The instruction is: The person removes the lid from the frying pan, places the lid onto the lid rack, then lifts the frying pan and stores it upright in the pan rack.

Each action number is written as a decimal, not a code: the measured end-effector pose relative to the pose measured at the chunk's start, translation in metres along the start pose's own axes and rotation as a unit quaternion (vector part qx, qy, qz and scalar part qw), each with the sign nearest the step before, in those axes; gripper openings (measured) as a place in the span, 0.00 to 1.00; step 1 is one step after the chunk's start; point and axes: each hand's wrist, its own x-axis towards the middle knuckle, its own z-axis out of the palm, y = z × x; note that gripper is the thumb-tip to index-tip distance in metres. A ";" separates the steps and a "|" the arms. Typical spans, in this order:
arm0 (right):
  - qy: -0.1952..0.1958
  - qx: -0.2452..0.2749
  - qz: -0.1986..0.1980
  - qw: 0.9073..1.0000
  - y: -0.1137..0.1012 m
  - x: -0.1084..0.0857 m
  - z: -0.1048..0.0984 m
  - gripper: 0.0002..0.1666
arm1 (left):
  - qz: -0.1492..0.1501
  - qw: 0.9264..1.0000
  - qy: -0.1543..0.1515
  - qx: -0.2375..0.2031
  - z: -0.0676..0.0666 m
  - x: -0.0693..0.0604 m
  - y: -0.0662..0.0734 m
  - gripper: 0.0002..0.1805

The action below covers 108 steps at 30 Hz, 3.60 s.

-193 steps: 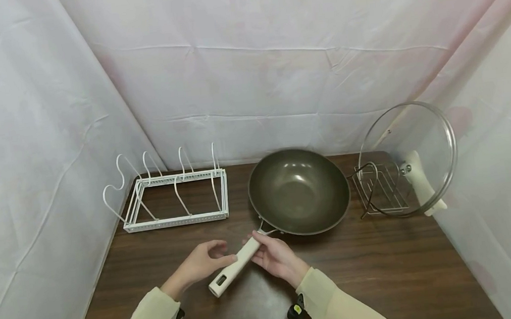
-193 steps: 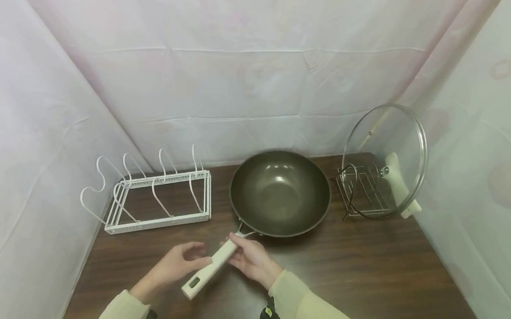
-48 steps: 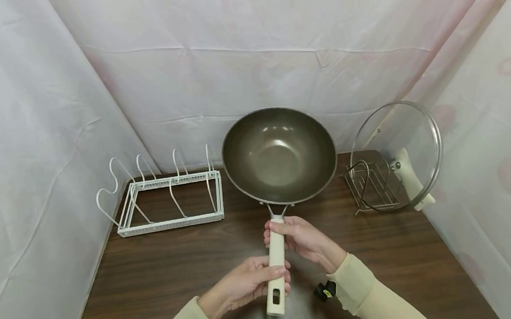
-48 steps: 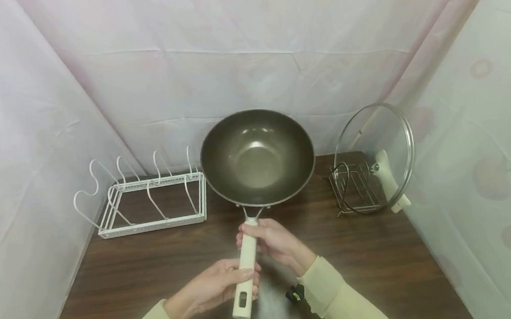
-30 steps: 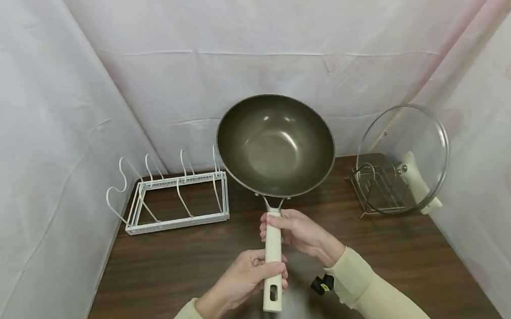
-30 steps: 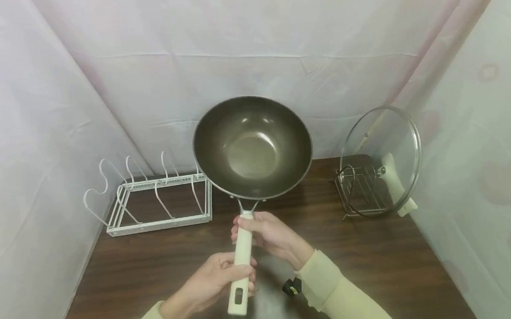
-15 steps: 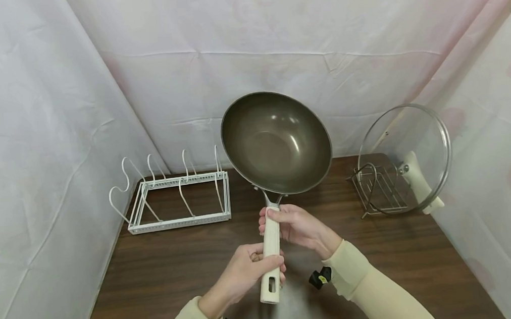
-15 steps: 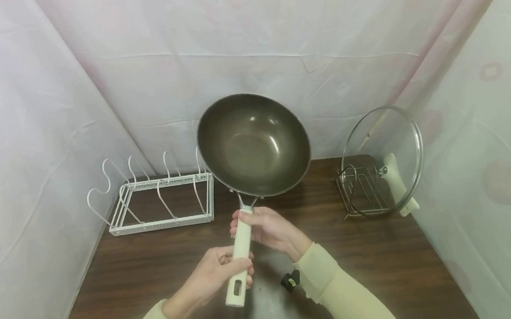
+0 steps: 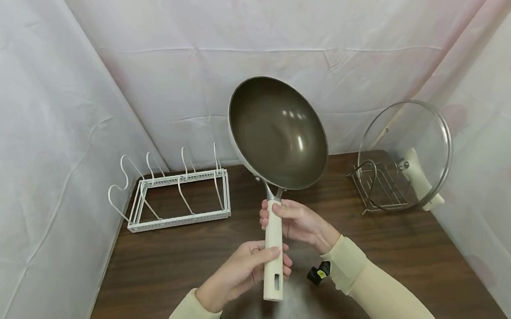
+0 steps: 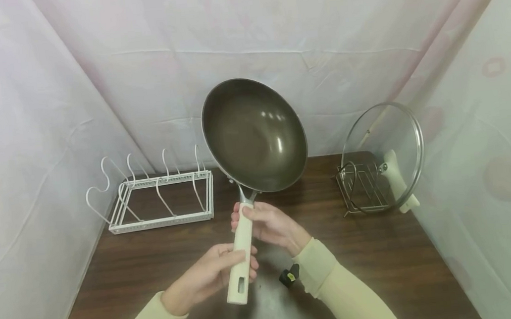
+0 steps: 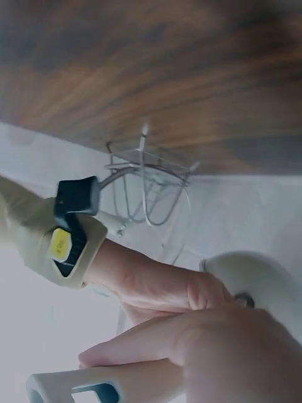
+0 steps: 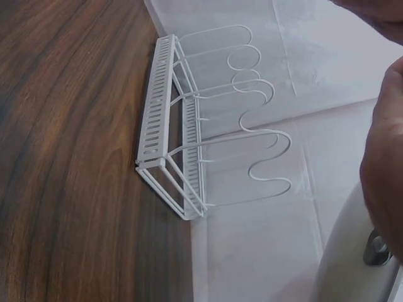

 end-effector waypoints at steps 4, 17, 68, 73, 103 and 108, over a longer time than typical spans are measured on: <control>-0.024 0.009 0.004 1.000 0.004 0.000 -0.003 0.10 | 0.019 0.994 -0.082 -0.076 -0.004 -0.002 -0.005 0.14; -0.074 0.036 -0.012 0.997 0.011 0.003 -0.011 0.12 | 0.000 0.992 -0.078 -0.099 -0.005 -0.002 -0.005 0.12; 0.257 -0.254 -0.013 0.932 -0.012 0.012 0.056 0.23 | 0.051 0.956 0.181 0.227 0.008 -0.019 0.020 0.25; 0.229 -0.252 -0.028 0.940 -0.020 0.028 0.064 0.22 | 0.064 0.944 0.217 0.240 0.008 -0.028 0.033 0.28; 0.133 -0.227 -0.033 0.964 -0.002 0.114 0.083 0.19 | 0.093 0.901 0.314 0.284 -0.029 -0.087 0.052 0.29; 0.133 -0.228 -0.029 0.964 0.004 0.122 0.083 0.19 | 0.097 0.905 0.308 0.276 -0.037 -0.092 0.049 0.29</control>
